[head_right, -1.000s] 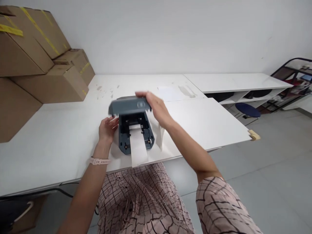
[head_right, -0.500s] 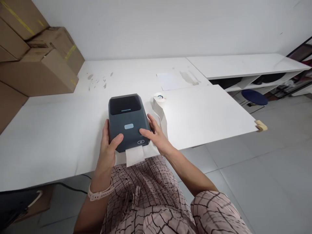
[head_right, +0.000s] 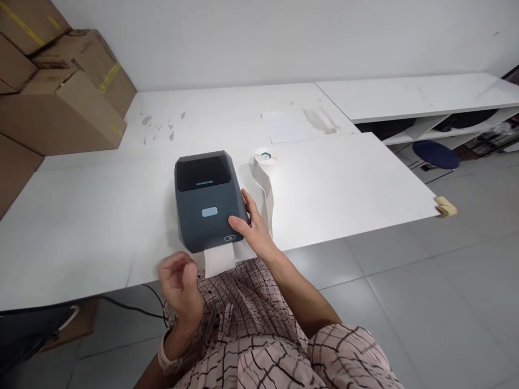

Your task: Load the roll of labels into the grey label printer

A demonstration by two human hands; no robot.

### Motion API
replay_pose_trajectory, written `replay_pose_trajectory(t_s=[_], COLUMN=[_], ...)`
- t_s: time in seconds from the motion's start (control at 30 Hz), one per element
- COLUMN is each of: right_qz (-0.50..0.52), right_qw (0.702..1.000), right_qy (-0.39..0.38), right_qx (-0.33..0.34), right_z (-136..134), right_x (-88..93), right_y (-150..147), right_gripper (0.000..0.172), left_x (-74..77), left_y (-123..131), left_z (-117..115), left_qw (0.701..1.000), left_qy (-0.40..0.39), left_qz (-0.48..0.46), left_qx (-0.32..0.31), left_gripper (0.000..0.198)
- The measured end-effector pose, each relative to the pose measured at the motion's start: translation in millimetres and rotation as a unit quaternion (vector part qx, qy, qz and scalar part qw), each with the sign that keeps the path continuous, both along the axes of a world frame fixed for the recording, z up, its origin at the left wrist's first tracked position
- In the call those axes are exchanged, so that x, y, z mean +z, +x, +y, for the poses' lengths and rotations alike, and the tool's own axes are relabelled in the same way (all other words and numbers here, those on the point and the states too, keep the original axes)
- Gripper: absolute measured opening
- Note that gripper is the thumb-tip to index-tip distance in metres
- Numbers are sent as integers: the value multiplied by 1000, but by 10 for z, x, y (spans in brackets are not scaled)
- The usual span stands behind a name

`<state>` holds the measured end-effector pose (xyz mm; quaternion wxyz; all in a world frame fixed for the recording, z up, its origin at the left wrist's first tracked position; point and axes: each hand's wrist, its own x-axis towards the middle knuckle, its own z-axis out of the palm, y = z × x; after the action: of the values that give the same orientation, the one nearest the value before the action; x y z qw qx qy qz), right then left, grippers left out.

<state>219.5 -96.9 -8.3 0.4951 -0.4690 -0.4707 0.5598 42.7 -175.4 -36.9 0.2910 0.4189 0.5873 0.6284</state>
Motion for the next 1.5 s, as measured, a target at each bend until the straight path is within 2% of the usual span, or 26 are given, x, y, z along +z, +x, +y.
replay_pose_trajectory(t_s=[0.03, 0.07, 0.13, 0.2, 0.23, 0.3, 0.37, 0.43, 0.5, 0.53, 0.6, 0.7, 0.77, 0.83, 0.9, 0.97, 1.03, 1.13, 1.27, 1.33, 1.4, 1.5], right_qz=[-2, -7, -16, -21, -26, -63, -148, -249, -325, -352, -400, -456, -467, -455, -415, -348, -273, -180, -106, -107, -120, -134], right_qw=[1000, 1000, 1000, 999, 999, 997, 978, 929, 865, 837, 801, 781, 783, 798, 831, 880, 928, 965, 971, 966, 960, 951], right_qy=[6, 13, 22, 23, 26, 52, 125, 247, 370, 412, 444, 427, 406, 388, 366, 321, 255, 191, 214, 235, 255, 280], right_qx=[-1, -1, 0, 1, 2, -16, -71, -117, -102, -77, -26, 32, 63, 75, 61, 25, -7, -4, 10, 4, -4, -9], right_z=[-1, -2, -2, -10, -19, -45, -73, -92, -97, -98, -100, -103, -93, -83, -97, -141, -190, -181, 123, 373, 643, 1016], right_x=[-6, -14, -33, -45, -44, -15, 54, 152, 251, 293, 356, 424, 470, 503, 497, 442, 370, 362, 644, 831, 989, 1145], right_y=[-10, -18, -30, -38, -42, -48, -50, -48, -53, -62, -101, -191, -234, -227, -166, -71, 25, 130, 190, 184, 152, 72], right_gripper=[99, 99, 97, 95, 93, 85, 73, 63, 67, 71, 76, 63, 51, 41, 38, 46, 57, 64, 68, 72, 78, 82], left_x=[-6, 17, 130, 274, 333, 400, 393, 343, 285, 261, 228, 223, 239, 255, 256, 250, 269, 412, 707, 773, 735, 528], left_y=[18, 36, 72, 102, 111, 116, 96, 52, -7, -39, -98, -146, -135, -96, -51, -23, -24, -80, -241, -337, -417, -468], left_z=[-63, -92, -58, 41, 86, 135, 121, 66, -1, -28, -50, 25, 121, 204, 241, 240, 241, 355, 835, 1141, 1402, 1622], left_qw=[997, 984, 930, 893, 889, 897, 913, 925, 941, 952, 979, 995, 994, 994, 992, 991, 991, 988, 982, 986, 989, 976], left_qy=[-39, -98, -214, -268, -273, -270, -261, -245, -208, -182, -106, 28, 63, 38, 4, -6, 17, 84, 171, 143, 72, -46], left_qz=[-30, -68, -158, -208, -213, -191, -146, -85, -18, 13, 62, 89, 90, 74, 48, 22, 10, -4, -42, -57, -51, -55], left_qx=[-59, -135, -254, -296, -300, -294, -279, -277, -266, -246, -162, -20, -12, -70, -120, -135, -134, -126, -67, -59, -117, -207], left_gripper=[32, 42, 55, 52, 51, 50, 50, 50, 52, 52, 46, 17, 35, 56, 64, 65, 63, 60, 58, 59, 73, 91])
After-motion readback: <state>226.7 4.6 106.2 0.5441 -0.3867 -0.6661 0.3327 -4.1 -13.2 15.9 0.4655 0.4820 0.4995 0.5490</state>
